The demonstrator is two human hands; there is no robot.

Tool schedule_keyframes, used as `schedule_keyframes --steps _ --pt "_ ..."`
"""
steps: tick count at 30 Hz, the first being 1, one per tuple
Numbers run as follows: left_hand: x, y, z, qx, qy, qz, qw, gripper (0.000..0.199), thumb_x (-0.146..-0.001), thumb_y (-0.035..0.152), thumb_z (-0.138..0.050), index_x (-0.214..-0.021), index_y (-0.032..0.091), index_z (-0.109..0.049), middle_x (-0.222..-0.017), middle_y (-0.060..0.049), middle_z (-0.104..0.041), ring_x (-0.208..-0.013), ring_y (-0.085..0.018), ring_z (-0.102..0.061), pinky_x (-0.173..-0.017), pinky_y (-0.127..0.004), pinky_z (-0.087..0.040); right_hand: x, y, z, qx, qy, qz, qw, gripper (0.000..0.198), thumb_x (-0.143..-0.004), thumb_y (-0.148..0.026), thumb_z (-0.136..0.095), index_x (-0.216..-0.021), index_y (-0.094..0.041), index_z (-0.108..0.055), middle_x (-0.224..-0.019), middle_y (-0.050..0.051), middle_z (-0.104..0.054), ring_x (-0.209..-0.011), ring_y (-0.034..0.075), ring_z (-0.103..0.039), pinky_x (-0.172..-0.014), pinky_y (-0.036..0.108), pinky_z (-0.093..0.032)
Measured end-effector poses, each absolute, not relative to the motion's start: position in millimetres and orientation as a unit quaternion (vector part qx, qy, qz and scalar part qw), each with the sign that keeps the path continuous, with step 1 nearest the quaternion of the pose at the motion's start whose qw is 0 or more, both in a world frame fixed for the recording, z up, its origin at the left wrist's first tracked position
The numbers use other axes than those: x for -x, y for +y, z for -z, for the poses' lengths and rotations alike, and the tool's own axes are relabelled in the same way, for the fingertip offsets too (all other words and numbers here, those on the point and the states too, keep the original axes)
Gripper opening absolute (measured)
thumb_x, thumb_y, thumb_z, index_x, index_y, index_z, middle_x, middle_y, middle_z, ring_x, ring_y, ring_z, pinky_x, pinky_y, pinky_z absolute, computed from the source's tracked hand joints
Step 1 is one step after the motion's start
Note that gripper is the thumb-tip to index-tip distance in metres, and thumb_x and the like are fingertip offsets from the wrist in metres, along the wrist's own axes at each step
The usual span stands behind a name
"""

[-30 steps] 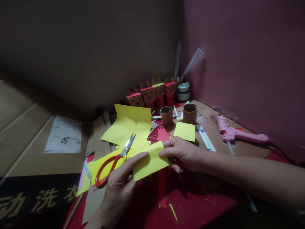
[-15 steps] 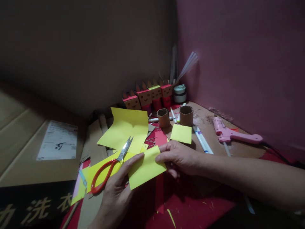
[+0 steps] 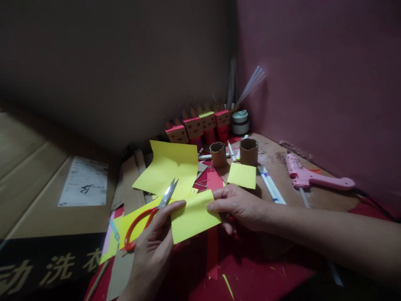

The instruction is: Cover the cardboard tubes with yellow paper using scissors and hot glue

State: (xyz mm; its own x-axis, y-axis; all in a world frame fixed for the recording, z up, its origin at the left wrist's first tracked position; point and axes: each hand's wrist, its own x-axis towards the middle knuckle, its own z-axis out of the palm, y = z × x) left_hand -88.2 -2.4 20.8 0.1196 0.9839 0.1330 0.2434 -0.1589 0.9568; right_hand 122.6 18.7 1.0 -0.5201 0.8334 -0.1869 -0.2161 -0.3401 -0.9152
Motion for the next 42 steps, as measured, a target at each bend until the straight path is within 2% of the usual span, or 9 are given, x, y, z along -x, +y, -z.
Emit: schedule_keyframes --steps 6,10,14,17,20,27,34,38,42 --pt "91 0 -19 -0.646 0.474 -0.442 0.403 0.022 -0.078 0.025 -0.070 -0.099 0.032 -0.075 -0.104 0.002 -0.076 -0.094 -0.017 -0.071 -0.078 -0.016 -0.055 -123 18 0 0.338 -0.445 -0.754 0.345 0.010 -0.076 -0.022 -0.059 -0.078 -0.014 -0.063 -0.037 -0.004 -0.055 -0.026 0.007 -0.043 -0.028 0.014 -0.037" --pt "93 1 -17 -0.653 0.481 -0.428 0.398 0.024 -0.080 0.023 -0.068 -0.101 0.034 -0.075 -0.106 0.002 -0.076 -0.097 -0.017 -0.070 -0.080 -0.016 -0.054 -122 19 -1 0.340 -0.437 -0.757 0.346 0.008 -0.073 -0.020 -0.060 -0.075 -0.013 -0.063 -0.037 -0.004 -0.055 -0.028 0.007 -0.046 -0.030 0.014 -0.039" --pt "94 3 -19 -0.631 0.500 -0.426 0.414 0.027 -0.072 0.022 -0.075 -0.097 0.032 -0.077 -0.105 0.000 -0.076 -0.096 -0.019 -0.070 -0.079 -0.017 -0.055 -124 21 0 0.290 -0.437 -0.773 0.357 0.003 -0.065 -0.015 -0.057 -0.065 -0.014 -0.060 -0.042 -0.002 -0.056 -0.036 0.010 -0.056 -0.033 0.015 -0.041" --pt "94 7 -20 -0.601 0.513 -0.430 0.437 0.031 -0.064 0.020 -0.081 -0.094 0.030 -0.078 -0.103 -0.001 -0.076 -0.095 -0.021 -0.070 -0.077 -0.017 -0.055 -126 22 -2 0.241 -0.456 -0.784 0.347 0.020 -0.056 -0.008 -0.053 -0.072 -0.011 -0.065 -0.053 0.002 -0.065 -0.044 0.010 -0.061 -0.042 0.017 -0.046" --pt "92 9 -20 -0.570 0.524 -0.436 0.460 0.032 -0.062 0.020 -0.082 -0.092 0.027 -0.078 -0.102 -0.002 -0.077 -0.095 -0.021 -0.070 -0.075 -0.016 -0.054 -125 20 -7 0.273 -0.475 -0.761 0.346 0.029 -0.060 -0.008 -0.058 -0.087 -0.010 -0.069 -0.059 0.001 -0.067 -0.045 0.009 -0.060 -0.044 0.017 -0.046" --pt "79 4 -23 -0.448 0.545 -0.441 0.555 0.043 -0.057 0.018 -0.084 -0.099 0.020 -0.075 -0.082 -0.003 -0.075 -0.054 -0.012 -0.061 -0.047 -0.016 -0.049 -118 16 -10 0.347 -0.466 -0.730 0.359 0.019 -0.076 -0.016 -0.054 -0.090 -0.012 -0.066 -0.041 -0.004 -0.058 -0.033 0.008 -0.050 -0.033 0.015 -0.040" --pt "80 7 -20 -0.406 0.526 -0.454 0.594 0.052 -0.048 0.007 -0.080 -0.098 0.020 -0.074 -0.069 -0.001 -0.071 -0.042 -0.008 -0.053 -0.036 -0.014 -0.041 -114 11 -11 0.388 -0.446 -0.685 0.425 0.015 -0.074 -0.009 -0.052 -0.084 -0.019 -0.047 -0.043 -0.008 -0.057 -0.027 0.007 -0.042 -0.027 0.015 -0.029" --pt "83 8 -21 -0.395 0.519 -0.448 0.611 0.048 -0.051 0.008 -0.081 -0.097 0.022 -0.074 -0.061 0.002 -0.066 -0.037 -0.005 -0.049 -0.033 -0.010 -0.038 -111 8 -10 0.383 -0.448 -0.627 0.510 0.032 -0.068 -0.006 -0.063 -0.090 -0.021 -0.045 -0.062 -0.009 -0.059 -0.040 0.004 -0.047 -0.038 0.015 -0.037" --pt "83 6 -22 -0.398 0.511 -0.444 0.619 0.048 -0.050 0.009 -0.083 -0.095 0.021 -0.075 -0.061 0.003 -0.065 -0.037 -0.005 -0.050 -0.034 -0.011 -0.040 -110 8 -8 0.364 -0.486 -0.613 0.506 0.042 -0.072 -0.006 -0.060 -0.111 -0.019 -0.054 -0.072 -0.003 -0.064 -0.064 0.012 -0.059 -0.061 0.025 -0.051"
